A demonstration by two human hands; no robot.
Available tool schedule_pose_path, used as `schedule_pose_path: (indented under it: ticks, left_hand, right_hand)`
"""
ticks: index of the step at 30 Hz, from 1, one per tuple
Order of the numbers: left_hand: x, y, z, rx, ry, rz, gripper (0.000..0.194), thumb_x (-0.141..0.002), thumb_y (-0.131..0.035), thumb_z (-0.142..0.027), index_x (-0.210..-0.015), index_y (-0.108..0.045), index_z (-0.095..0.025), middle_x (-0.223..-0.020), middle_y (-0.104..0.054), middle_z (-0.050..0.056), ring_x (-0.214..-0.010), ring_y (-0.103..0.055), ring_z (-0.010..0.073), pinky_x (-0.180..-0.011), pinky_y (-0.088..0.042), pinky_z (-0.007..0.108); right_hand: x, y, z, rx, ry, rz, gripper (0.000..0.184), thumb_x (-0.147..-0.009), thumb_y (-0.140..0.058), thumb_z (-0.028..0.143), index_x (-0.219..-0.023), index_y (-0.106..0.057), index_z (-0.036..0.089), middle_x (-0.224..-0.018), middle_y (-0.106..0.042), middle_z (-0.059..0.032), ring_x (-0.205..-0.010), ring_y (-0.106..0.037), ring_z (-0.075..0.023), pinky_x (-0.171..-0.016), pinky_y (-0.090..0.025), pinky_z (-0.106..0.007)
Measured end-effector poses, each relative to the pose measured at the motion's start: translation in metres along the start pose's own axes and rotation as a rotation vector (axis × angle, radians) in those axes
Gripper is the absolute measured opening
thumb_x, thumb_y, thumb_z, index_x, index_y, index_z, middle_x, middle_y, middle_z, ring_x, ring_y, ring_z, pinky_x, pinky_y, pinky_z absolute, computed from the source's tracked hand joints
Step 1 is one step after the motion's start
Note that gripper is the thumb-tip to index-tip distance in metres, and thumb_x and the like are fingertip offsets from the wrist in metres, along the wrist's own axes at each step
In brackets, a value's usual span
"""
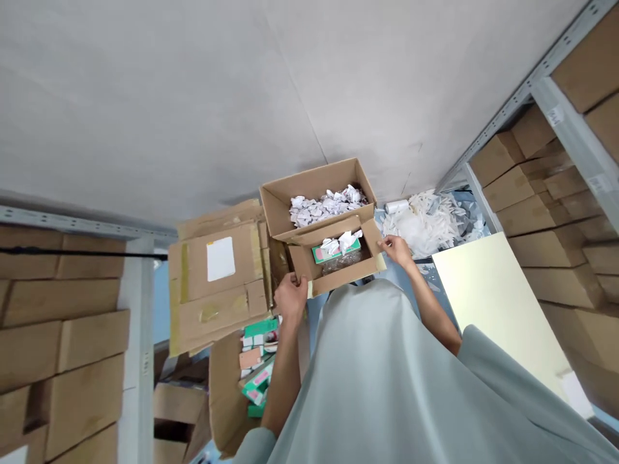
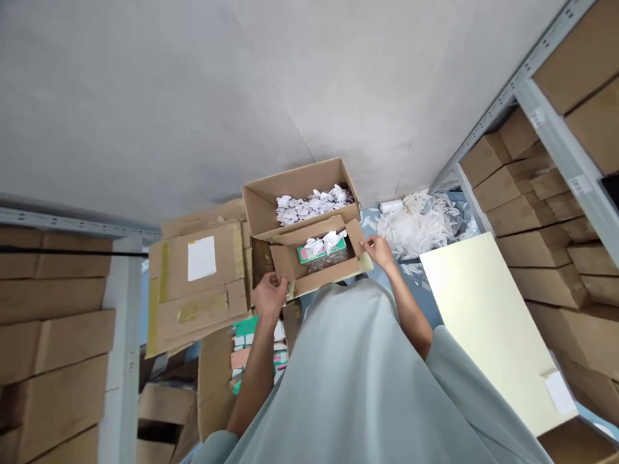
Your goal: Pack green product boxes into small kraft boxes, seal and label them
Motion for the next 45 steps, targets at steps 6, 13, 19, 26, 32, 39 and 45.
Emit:
schedule_pose_path:
  ticks: [6,13,19,26,32,39,45]
  left_hand:
    - [0.017,0.010,-0.004,0.026,-0.151,0.086,0.025,-0.090,-0.062,-0.045,-0.095,-0.074,-0.024,-0.093,-0.083,0.009,-0.095,-0.081,0.0298,-0.085,-0.057,0.035]
    - [0.078,-0.030,-0.023,0.180,-0.431,0.314,0.028,-0.086,-0.062,-0.051,-0.094,-0.073,-0.025,-0.086,-0.083,0.007,-0.088,-0.080,0.0289,-0.084,-0.059,0.037]
    - [0.152,-0.077,-0.066,0.209,-0.679,0.573,0.031,-0.088,-0.062,-0.053,-0.095,-0.070,-0.024,-0.087,-0.082,0.010,-0.082,-0.080,0.0293,-0.083,-0.060,0.040]
    - [0.226,-0.112,-0.136,0.122,-0.958,0.753,0.031,-0.095,-0.061,-0.052,-0.104,-0.070,-0.023,-0.086,-0.081,0.008,-0.080,-0.079,0.0282,-0.080,-0.058,0.038]
    - [0.274,-0.160,-0.214,0.065,-1.158,0.805,0.027,-0.098,-0.059,-0.048,-0.106,-0.067,-0.024,-0.093,-0.081,0.007,-0.079,-0.077,0.0253,-0.079,-0.057,0.035]
    - [0.335,-0.229,-0.319,0.000,-1.418,0.782,0.017,-0.098,-0.060,-0.037,-0.103,-0.068,-0.023,-0.106,-0.080,0.009,-0.080,-0.074,0.0232,-0.082,-0.055,0.035]
    - [0.370,-0.254,-0.366,-0.110,-1.634,0.787,0.016,-0.100,-0.059,-0.034,-0.102,-0.071,-0.024,-0.103,-0.076,0.009,-0.087,-0.073,0.0259,-0.086,-0.057,0.037]
  right_hand:
    - [0.068,0.012,-0.026,-0.083,-0.039,-0.175,0.035,-0.096,-0.067,0.054,-0.081,-0.071,0.023,-0.080,-0.077,-0.0048,-0.074,-0.067,-0.0214,-0.072,-0.048,-0.030]
    - [0.223,0.046,-0.098,-0.205,-0.242,-0.399,0.056,-0.091,-0.061,0.080,-0.080,-0.066,0.025,-0.072,-0.069,-0.0038,-0.064,-0.061,-0.0220,-0.063,-0.050,-0.033]
    - [0.363,0.054,-0.138,-0.294,-0.487,-0.705,0.059,-0.089,-0.064,0.084,-0.082,-0.067,0.025,-0.073,-0.073,-0.0053,-0.062,-0.066,-0.0231,-0.064,-0.052,-0.035]
    - [0.458,0.061,-0.182,-0.404,-0.664,-1.001,0.064,-0.092,-0.060,0.087,-0.089,-0.069,0.023,-0.075,-0.075,-0.0066,-0.068,-0.072,-0.0252,-0.066,-0.053,-0.034]
    - [0.475,0.079,-0.220,-0.512,-0.741,-1.188,0.066,-0.091,-0.058,0.091,-0.088,-0.066,0.025,-0.071,-0.072,-0.0035,-0.066,-0.072,-0.0242,-0.067,-0.055,-0.034]
    - [0.473,0.123,-0.275,-0.558,-0.788,-1.291,0.065,-0.092,-0.053,0.091,-0.091,-0.062,0.027,-0.071,-0.070,-0.0025,-0.069,-0.075,-0.0252,-0.070,-0.058,-0.034]
    - [0.476,0.138,-0.287,-0.491,-0.852,-1.291,0.059,-0.098,-0.049,0.084,-0.091,-0.062,0.027,-0.085,-0.078,-0.0071,-0.078,-0.077,-0.0259,-0.077,-0.058,-0.035]
Point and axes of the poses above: each hand's wrist, its own x-axis away from the middle knuckle, its own y-axis out of the back of the hand, z = x × y, the point moved 1 cm from there along -x, towards the middle knuckle
